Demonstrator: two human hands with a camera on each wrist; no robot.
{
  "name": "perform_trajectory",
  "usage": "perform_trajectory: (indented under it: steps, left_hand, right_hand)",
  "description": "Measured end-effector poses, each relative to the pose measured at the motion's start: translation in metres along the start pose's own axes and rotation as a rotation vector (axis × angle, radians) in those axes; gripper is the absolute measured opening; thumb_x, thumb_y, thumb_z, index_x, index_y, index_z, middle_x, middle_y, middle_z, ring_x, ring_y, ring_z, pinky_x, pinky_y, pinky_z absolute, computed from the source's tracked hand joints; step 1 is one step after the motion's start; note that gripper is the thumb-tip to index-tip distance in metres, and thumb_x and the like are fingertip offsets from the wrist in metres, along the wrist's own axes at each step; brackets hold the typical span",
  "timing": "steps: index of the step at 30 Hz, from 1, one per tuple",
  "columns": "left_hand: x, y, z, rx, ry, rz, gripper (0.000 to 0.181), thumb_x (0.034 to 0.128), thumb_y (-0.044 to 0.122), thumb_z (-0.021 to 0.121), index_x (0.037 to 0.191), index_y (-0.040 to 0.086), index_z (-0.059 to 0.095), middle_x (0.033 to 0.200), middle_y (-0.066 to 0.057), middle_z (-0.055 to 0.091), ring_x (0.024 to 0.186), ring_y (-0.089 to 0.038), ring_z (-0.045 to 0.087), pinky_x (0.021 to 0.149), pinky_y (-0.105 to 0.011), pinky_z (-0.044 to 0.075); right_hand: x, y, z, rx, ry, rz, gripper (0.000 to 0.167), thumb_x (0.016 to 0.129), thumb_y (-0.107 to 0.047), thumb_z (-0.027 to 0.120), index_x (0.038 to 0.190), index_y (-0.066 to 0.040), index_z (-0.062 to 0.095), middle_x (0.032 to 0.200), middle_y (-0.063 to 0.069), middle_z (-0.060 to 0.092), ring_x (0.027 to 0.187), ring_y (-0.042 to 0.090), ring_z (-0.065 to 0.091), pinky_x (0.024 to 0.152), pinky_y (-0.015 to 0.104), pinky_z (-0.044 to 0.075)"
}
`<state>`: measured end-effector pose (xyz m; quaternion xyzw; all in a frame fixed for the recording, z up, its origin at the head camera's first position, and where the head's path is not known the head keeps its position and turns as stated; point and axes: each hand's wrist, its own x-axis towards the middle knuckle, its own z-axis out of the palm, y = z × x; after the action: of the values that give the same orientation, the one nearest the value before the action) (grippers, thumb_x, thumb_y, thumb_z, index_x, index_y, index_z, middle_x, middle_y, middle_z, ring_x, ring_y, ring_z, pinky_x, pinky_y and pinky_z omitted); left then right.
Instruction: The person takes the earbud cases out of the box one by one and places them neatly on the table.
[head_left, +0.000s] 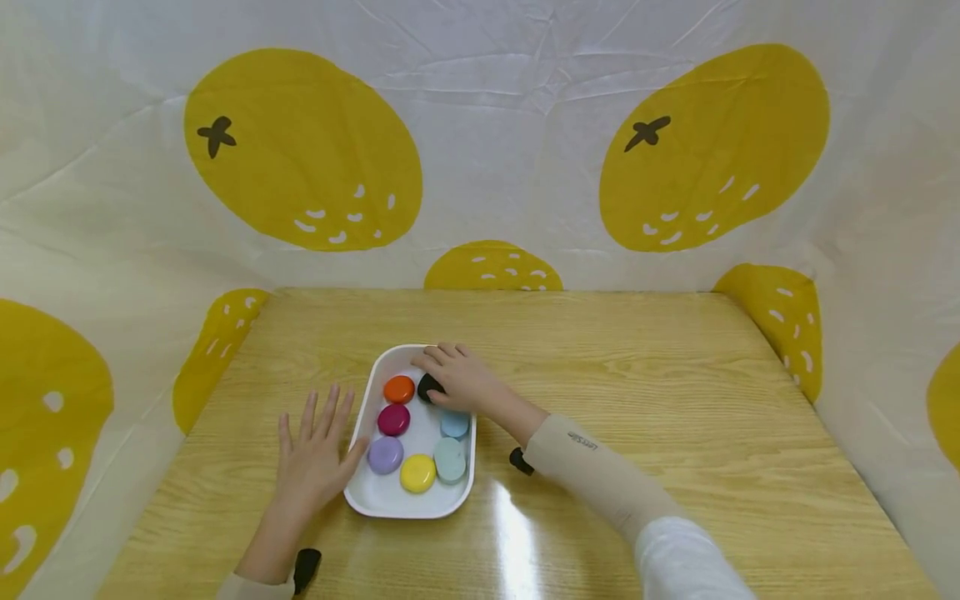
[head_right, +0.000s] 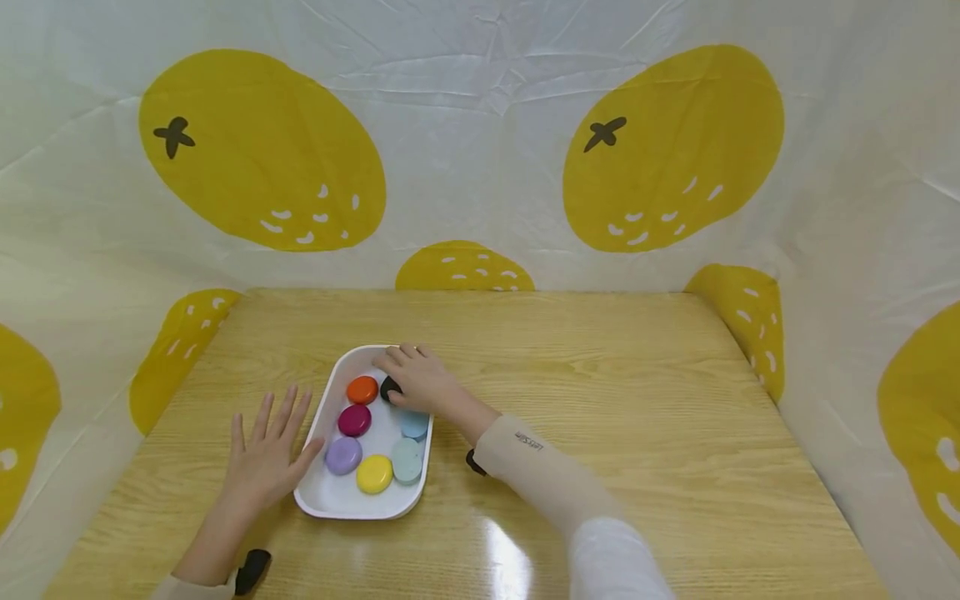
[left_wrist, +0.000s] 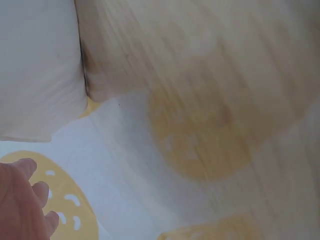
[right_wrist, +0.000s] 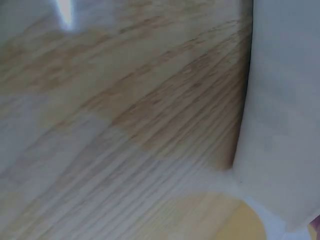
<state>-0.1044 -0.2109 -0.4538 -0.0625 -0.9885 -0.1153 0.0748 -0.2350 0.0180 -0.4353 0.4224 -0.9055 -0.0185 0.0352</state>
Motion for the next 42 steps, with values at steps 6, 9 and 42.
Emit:
perform_trajectory:
  steps: [6,9,42]
  left_hand:
    - [0.0,0.0,0.003,0.004,-0.022,-0.005,0.066,0.0912,0.044,0.043,0.146,0.015,0.022,0.152,-0.012,0.015,0.139,-0.033,-0.002,0.105,-0.053,-0.019]
    - [0.0,0.001,0.002,0.013,-0.04,-0.008,0.065,0.0911,0.043,0.044,0.146,0.016,0.023,0.152,-0.013,0.016,0.139,-0.035,0.001,0.105,-0.056,-0.016]
    - [0.002,0.013,-0.001,0.019,-0.131,-0.048,0.059,0.0936,0.03,0.041,0.146,0.011,0.021,0.152,-0.015,0.013,0.138,-0.037,0.005,0.106,-0.06,-0.007]
  right_hand:
    - [0.007,-0.003,0.006,-0.064,-0.031,-0.032,0.057,0.087,-0.042,0.055,0.138,-0.023,0.038,0.137,0.001,0.042,0.125,0.02,0.038,0.103,0.038,0.034]
    - [0.009,-0.004,0.01,-0.089,-0.063,-0.03,0.056,0.087,-0.043,0.054,0.137,-0.024,0.039,0.137,0.001,0.042,0.126,0.019,0.036,0.104,0.037,0.032]
    - [0.009,0.004,-0.011,0.164,0.004,0.134,0.054,0.086,-0.038,0.059,0.133,-0.018,0.045,0.123,0.008,0.047,0.114,0.024,0.042,0.101,0.041,0.031]
